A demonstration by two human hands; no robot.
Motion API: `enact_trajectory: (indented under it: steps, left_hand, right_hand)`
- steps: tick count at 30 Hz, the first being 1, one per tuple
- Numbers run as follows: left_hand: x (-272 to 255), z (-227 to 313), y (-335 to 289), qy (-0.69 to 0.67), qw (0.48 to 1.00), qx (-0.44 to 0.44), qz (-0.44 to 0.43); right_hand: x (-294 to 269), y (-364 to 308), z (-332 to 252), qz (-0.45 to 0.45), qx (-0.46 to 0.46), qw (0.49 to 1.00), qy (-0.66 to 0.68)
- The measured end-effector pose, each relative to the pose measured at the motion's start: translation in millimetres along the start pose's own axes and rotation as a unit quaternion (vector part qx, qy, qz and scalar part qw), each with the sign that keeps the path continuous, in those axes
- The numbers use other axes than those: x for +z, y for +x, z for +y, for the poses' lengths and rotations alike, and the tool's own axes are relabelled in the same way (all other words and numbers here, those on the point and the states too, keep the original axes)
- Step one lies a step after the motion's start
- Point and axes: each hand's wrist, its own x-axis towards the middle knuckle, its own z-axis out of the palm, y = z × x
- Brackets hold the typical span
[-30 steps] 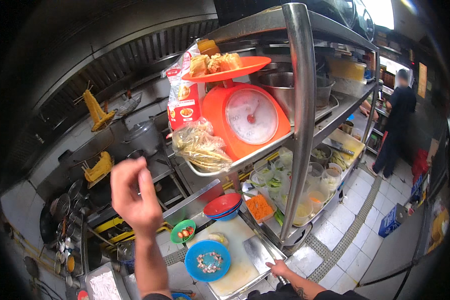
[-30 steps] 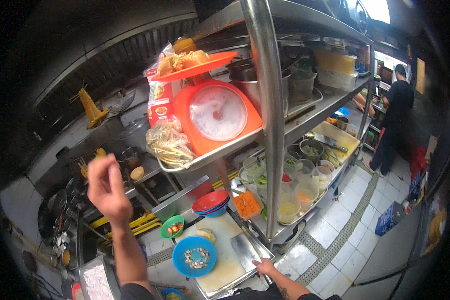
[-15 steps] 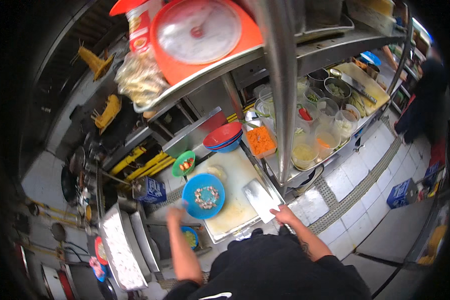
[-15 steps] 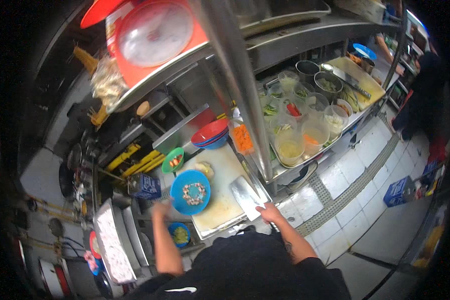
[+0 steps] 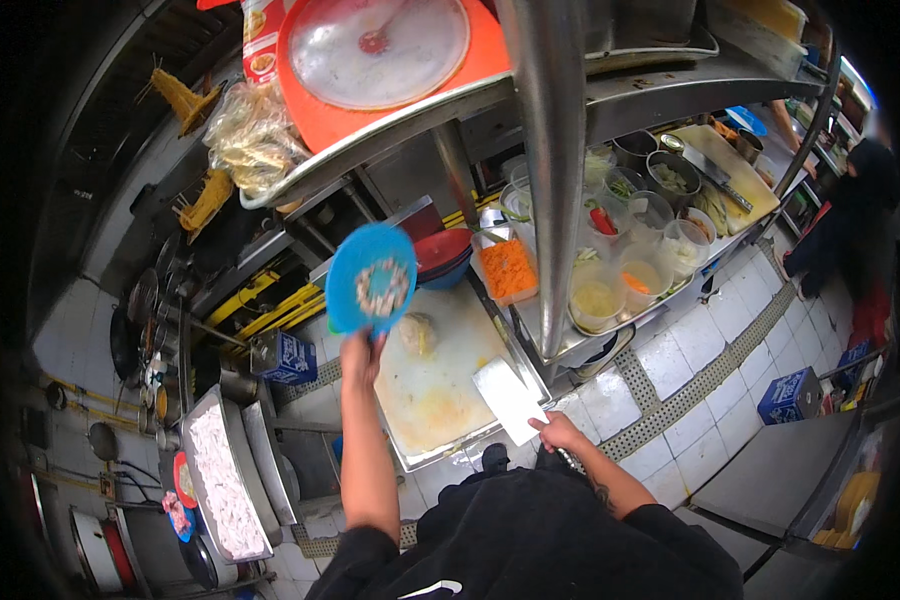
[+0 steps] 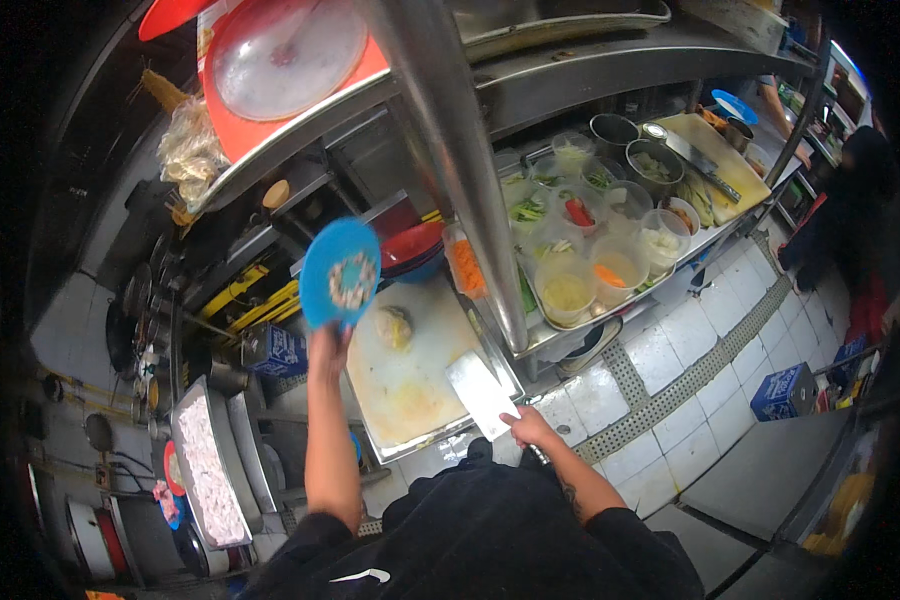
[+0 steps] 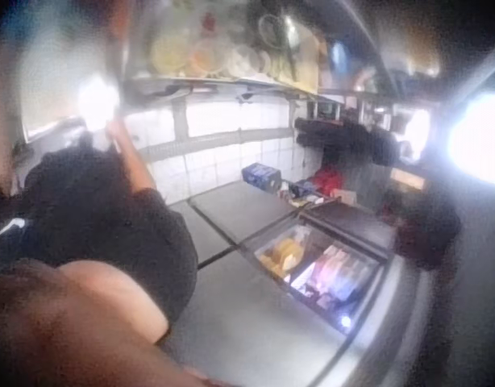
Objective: The person retrieves packaged meat from a refrigerator, places it on a cutting board, and uses a cleaver to cut the meat into smaller pieces. The person then transfers the cut pieces into a bowl.
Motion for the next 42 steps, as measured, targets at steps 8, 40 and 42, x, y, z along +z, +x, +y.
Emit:
enact_trajectory:
  steps: [8,40,42]
  left_hand:
    - [53,-37,158,0.22,0.963,-0.129,0.085]
    - [345,419,-186,0.569,0.535,0.582,-0.227]
    - [365,416,-204,0.699,0.51,0.422,-0.271]
  right_hand:
    - [7,-3,-5,-0.005,-0.011,1.0,-0.022]
    - [5,46,81,0.02,-0.066,0.997,-0.04]
    - [8,56,86,0.043,-0.024,0.995,-0.087]
